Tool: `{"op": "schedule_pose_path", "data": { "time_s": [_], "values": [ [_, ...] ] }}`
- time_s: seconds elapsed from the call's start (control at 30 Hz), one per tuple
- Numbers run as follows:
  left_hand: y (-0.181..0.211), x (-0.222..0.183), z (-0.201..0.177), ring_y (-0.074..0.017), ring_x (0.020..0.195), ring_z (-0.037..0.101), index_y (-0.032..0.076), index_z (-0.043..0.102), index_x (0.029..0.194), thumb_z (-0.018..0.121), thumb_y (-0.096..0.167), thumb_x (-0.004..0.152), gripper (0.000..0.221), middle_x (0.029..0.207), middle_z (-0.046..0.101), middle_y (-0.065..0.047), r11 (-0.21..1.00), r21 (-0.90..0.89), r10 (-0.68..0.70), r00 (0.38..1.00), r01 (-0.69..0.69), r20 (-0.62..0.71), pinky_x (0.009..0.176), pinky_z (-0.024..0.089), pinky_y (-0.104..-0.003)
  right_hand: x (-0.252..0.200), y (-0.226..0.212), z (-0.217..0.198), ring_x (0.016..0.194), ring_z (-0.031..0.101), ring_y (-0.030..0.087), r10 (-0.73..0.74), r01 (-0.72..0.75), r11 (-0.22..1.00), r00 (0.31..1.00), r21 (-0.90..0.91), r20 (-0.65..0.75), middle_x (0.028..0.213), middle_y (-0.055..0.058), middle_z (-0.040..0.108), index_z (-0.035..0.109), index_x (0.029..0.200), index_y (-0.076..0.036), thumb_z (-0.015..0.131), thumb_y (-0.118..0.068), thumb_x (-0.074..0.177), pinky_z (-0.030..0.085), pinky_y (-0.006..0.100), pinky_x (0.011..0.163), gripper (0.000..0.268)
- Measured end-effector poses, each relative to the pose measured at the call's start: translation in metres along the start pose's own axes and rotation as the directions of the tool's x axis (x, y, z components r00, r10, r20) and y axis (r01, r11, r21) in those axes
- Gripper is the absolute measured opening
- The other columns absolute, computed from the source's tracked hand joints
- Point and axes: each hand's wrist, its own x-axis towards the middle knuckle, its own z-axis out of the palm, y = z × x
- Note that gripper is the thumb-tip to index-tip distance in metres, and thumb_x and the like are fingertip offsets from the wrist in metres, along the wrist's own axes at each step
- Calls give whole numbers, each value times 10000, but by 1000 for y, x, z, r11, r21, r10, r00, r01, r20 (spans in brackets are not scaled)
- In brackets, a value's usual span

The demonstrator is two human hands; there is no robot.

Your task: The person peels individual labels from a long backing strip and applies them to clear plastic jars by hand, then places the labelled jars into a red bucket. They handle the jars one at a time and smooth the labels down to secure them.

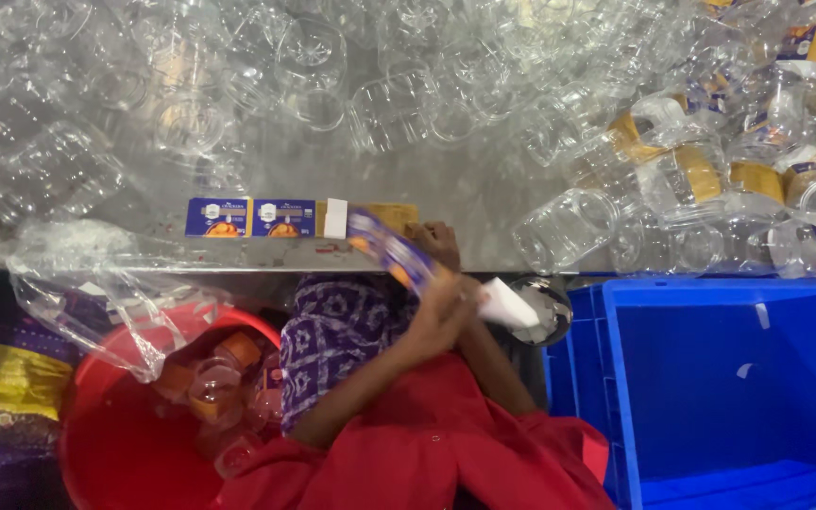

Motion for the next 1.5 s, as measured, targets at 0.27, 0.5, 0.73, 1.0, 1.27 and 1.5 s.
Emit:
{"op": "schedule_pose_path", "data": {
  "time_s": [0.27, 0.5, 0.73, 1.0, 1.27, 1.5],
  "values": [
    [52, -18, -39, -124, 719, 703, 40, 731, 1015, 724, 180, 947, 156, 854, 738, -109, 902, 325, -237, 956, 283, -174, 630, 542, -272, -9, 19, -18, 792, 583, 180, 410, -432, 491, 881, 757, 237, 964, 76, 637, 702, 1208, -55, 690, -191, 964, 497, 310, 706, 279],
    [20, -39, -50, -142, 714, 615, 13, 707, 909, 756, 74, 901, 78, 804, 667, -88, 916, 308, -178, 948, 258, -263, 640, 500, -304, -74, -13, -97, 883, 588, 121, 240, -469, 637, 875, 612, 420, 970, 66, 676, 723, 1131, 2, 636, -229, 1051, 487, 289, 790, 260],
    [14, -43, -39, -126, 817, 636, 18, 751, 1007, 729, 4, 888, 122, 919, 667, -48, 972, 73, -212, 967, 223, -140, 717, 513, -265, -57, -83, -153, 1184, 687, 318, -150, 146, 895, 988, 423, -23, 1201, 146, 731, 672, 1218, -11, 635, -89, 1000, 478, 470, 1075, 235],
    [27, -48, -44, -174, 717, 582, 42, 770, 993, 751, 16, 859, 138, 819, 577, -55, 923, 337, -154, 980, 187, -124, 638, 486, -308, -59, -99, -151, 1030, 716, 313, -247, 250, 949, 968, 193, -39, 1205, 172, 723, 667, 1211, 26, 680, -36, 953, 583, 390, 874, 266],
    [43, -50, -32, -142, 798, 576, 23, 724, 1049, 690, -17, 916, 143, 903, 567, -44, 994, 73, -73, 991, 81, -111, 692, 492, -290, -93, -76, -115, 1045, 692, 254, 146, -71, 740, 988, 669, -56, 1235, 168, 748, 650, 1220, 11, 513, -162, 1115, 554, 370, 908, 245],
    [53, -47, -44, -123, 720, 630, 31, 724, 1102, 720, 19, 886, 217, 823, 652, -55, 961, 198, -130, 948, 193, -291, 677, 517, -264, -68, -34, -128, 995, 716, 280, 412, -75, -71, 906, 995, 98, 1079, 144, 731, 609, 1138, -59, 556, -280, 1129, 586, 413, 963, 227]
  ]
}}
